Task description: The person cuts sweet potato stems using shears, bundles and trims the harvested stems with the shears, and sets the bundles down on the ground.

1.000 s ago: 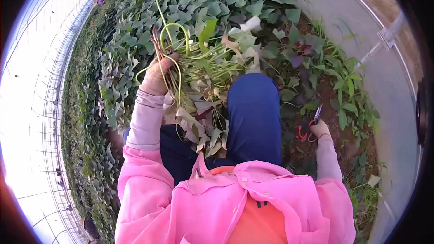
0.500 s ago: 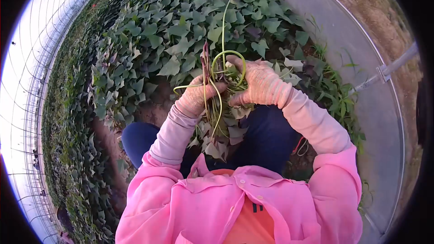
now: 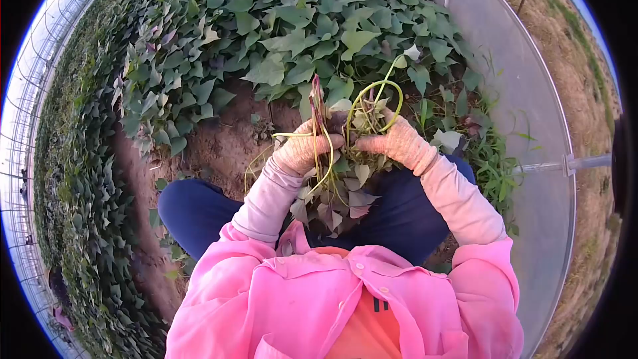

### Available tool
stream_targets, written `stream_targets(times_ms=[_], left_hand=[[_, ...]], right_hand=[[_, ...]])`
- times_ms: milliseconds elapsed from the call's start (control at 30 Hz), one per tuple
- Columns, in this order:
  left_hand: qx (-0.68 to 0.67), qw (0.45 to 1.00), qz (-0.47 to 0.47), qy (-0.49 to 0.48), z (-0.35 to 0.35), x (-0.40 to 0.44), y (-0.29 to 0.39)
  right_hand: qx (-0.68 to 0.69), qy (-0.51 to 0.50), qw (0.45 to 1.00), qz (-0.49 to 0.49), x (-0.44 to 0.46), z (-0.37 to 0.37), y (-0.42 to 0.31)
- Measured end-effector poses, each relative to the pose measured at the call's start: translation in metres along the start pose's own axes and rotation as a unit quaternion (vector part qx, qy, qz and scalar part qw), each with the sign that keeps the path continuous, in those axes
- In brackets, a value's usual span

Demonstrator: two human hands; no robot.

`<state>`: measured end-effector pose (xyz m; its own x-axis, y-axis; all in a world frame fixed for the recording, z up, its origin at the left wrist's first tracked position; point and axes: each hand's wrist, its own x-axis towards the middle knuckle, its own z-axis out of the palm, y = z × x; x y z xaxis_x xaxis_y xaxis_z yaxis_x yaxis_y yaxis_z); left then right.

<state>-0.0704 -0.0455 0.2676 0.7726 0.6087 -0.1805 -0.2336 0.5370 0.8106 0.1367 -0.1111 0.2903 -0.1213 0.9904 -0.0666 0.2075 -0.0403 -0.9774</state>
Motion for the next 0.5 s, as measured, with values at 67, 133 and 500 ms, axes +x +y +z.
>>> stream_targets(times_ms=[67, 133, 500], left_hand=[[-0.004, 1.000, 0.013, 0.012, -0.005, -0.002, -0.003], [-0.013, 0.999, 0.037, 0.019, -0.009, 0.000, -0.008], [-0.121, 0.982, 0.099, 0.102, -0.005, 0.007, -0.045]], right_hand=[[-0.049, 0.010, 0.999, -0.011, 0.003, 0.001, 0.006], [-0.027, -0.006, 1.000, 0.009, 0.007, 0.003, 0.013], [-0.041, 0.005, 0.999, -0.027, 0.016, 0.035, 0.042]])
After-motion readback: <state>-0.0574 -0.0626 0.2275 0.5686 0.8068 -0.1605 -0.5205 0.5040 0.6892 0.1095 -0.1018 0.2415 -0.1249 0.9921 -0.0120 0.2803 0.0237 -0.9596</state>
